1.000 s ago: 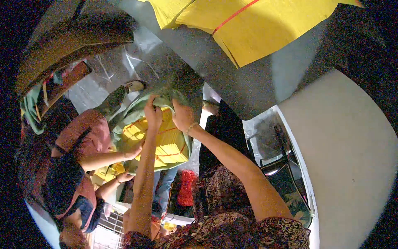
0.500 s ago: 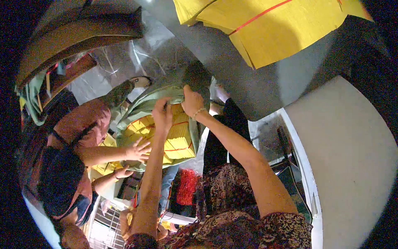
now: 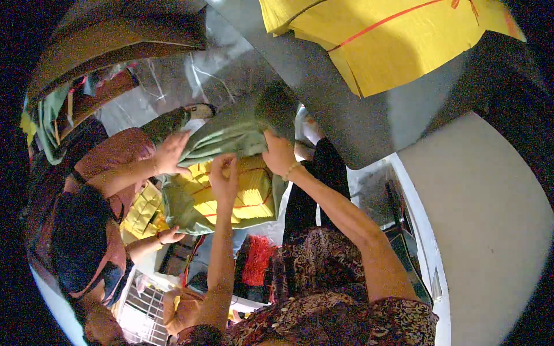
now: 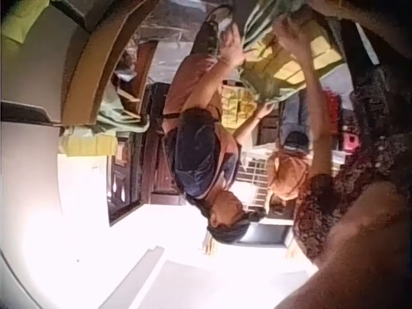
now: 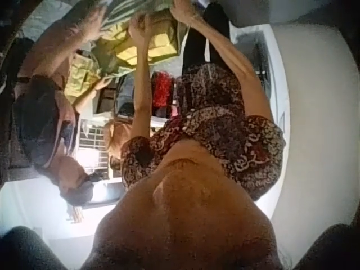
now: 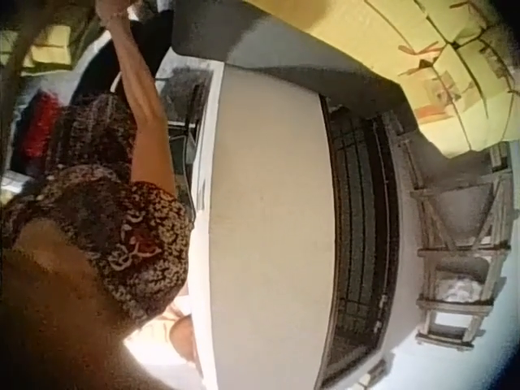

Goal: Packaging pre-tied bundles of yellow paper into a large green sack.

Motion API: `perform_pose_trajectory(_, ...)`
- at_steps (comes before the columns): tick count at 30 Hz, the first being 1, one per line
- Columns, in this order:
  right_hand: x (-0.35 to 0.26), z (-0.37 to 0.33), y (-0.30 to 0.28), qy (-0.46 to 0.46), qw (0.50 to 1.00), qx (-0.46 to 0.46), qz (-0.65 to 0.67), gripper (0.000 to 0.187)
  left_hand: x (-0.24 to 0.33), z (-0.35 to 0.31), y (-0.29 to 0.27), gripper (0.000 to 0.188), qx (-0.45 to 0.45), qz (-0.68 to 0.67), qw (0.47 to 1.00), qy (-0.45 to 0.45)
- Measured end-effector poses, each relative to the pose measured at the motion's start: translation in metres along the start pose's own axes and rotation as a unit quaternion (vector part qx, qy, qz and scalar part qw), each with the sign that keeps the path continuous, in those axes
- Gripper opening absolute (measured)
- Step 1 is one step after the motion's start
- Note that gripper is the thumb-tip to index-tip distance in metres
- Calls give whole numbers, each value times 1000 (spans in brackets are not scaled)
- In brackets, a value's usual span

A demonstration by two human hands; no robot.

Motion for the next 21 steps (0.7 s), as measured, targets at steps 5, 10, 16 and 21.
perform_pose_trajectory(5, -3, 0, -5, -33, 998, 55, 20, 44, 20, -43, 7, 15, 33, 34, 999, 25)
perform_pose_trajectory(10, 12, -7, -7, -46, 995, 83, 30, 41, 37, -85, 29, 31, -5, 106, 994, 25)
perform_pose_trajectory(16, -3, -13, -7, -21, 999, 17, -21, 49, 15, -90, 38, 35, 24, 222, 975, 24)
perform_pose_trajectory(21, -5, -10, -9, -25, 996, 86, -15, 42, 9, -88, 52, 40, -12, 190, 981, 31)
Point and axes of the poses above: each hand's wrist, its own z-axis towards the middle knuckle, its own y-axis out of the palm, x = y × z, the point moved 5 cm from there along z, towards the middle knuckle, and after that the axes turned 1 degree about -x, right-handed, at the moved point
